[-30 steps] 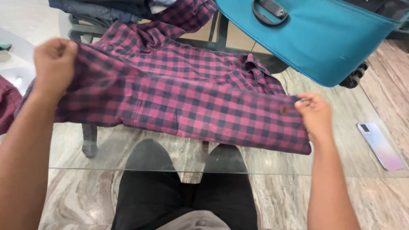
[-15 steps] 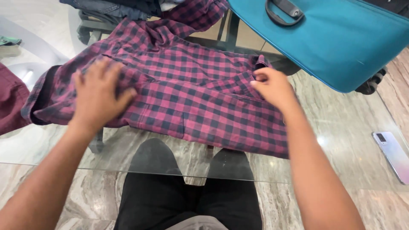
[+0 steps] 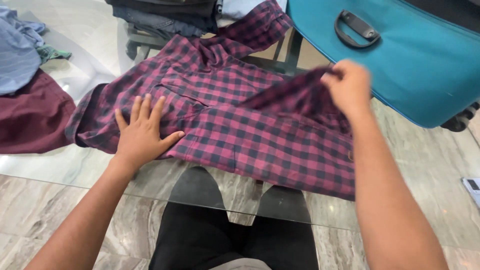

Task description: The person folds a red and black checkered shirt on a glass table, smoothing and aligning the fabric before stacking it. Then the person picks up a light blue striped shirt, lays it flat, and begins buttoning it while smoothing the fabric.

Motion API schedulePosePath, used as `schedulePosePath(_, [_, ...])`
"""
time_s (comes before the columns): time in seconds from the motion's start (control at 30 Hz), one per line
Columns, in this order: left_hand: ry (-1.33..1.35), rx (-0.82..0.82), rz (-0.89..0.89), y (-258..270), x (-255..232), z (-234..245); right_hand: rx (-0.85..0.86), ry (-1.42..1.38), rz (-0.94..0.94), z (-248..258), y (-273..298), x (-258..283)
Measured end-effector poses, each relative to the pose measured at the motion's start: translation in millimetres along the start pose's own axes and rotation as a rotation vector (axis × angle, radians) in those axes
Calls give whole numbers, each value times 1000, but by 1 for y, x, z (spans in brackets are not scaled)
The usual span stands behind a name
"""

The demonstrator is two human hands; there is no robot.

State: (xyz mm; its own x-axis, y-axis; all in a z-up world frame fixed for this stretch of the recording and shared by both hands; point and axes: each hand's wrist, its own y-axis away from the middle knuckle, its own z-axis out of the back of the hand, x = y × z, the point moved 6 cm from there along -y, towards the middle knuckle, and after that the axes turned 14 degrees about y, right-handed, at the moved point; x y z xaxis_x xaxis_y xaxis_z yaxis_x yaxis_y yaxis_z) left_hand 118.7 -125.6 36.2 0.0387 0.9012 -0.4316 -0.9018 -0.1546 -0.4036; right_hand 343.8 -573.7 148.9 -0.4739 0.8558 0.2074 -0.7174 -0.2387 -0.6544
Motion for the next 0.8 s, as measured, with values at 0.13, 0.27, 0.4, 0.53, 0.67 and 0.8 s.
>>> schedulePosePath(0.13, [86, -24, 89, -5, 7, 5, -284, -130, 82, 97, -14, 2])
schedulePosePath(0.27, [130, 5, 157, -7, 13, 3, -334, -551, -161, 160, -18, -6])
schedulePosePath(0.4, [135, 33, 189, -8, 13, 4, -154, -792, -233, 183, -21, 8])
schedulePosePath(0.53, [165, 94, 252, -15, 8, 10, -124, -646, -67, 196, -33, 44])
schedulePosePath(0.67, [258, -116, 3, -41, -18, 29, -15, -574, 21, 193, -49, 79])
schedulePosePath(0.8, [317, -110, 61, -78, -19, 19, 37, -618, 7, 201, -39, 77])
